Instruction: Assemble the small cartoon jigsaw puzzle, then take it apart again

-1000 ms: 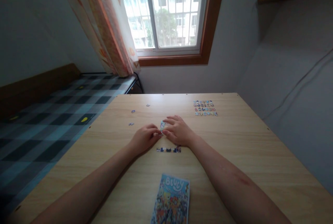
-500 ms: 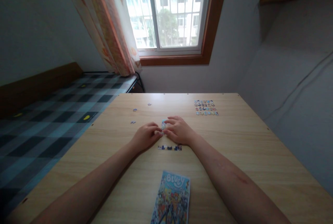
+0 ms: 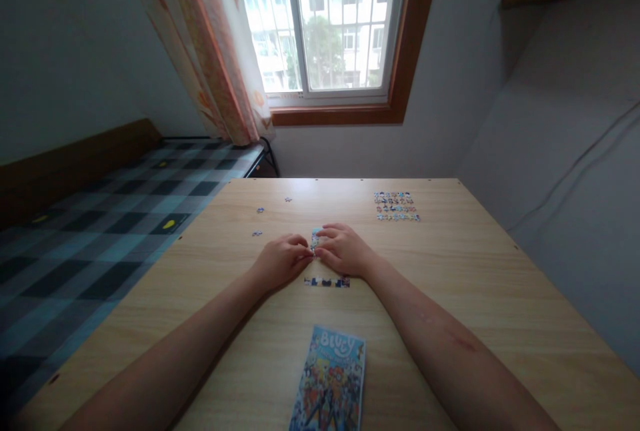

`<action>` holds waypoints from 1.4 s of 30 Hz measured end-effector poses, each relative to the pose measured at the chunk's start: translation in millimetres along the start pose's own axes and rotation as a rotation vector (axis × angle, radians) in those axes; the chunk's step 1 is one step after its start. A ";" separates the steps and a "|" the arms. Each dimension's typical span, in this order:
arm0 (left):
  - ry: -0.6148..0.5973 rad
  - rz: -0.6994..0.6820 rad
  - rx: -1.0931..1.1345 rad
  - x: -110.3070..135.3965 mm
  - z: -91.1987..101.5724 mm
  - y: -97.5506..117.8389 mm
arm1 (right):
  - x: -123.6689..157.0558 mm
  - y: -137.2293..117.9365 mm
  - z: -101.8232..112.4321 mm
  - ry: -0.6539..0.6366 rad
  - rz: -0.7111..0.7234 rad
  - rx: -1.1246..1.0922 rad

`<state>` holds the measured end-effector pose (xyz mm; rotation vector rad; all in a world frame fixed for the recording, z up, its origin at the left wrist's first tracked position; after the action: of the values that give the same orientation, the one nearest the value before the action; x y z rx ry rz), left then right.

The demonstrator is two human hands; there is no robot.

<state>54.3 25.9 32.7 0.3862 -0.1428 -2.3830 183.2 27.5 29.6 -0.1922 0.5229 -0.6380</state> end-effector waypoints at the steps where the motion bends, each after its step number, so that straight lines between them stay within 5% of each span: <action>1: 0.001 0.001 0.003 -0.1 -0.4 -0.5 | 0.0 -0.1 0.2 0.003 -0.001 0.001; 12: 0.065 0.065 0.236 0.6 -1.7 -15.7 | 2.3 -2.0 1.8 -0.002 0.029 -0.006; 31: 0.031 0.060 0.263 -4.2 -9.0 -12.2 | 10.8 8.6 0.7 -0.031 -0.056 -0.122; 42: 0.073 0.194 0.167 0.8 0.2 -23.3 | 18.2 31.1 25.1 0.325 -0.243 -0.122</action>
<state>38.9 42.6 27.8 0.5142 -0.3323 -2.1695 224.7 41.3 33.5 -0.2713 0.8611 -0.8816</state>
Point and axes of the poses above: each hand's wrist, its own x-axis away from the middle knuckle, its own z-axis out of the back of the hand, y = z × x, the point moved 8 cm from there along -x, towards the middle knuckle, and after that the axes turned 4 degrees about -y, right-handed, at the moved point
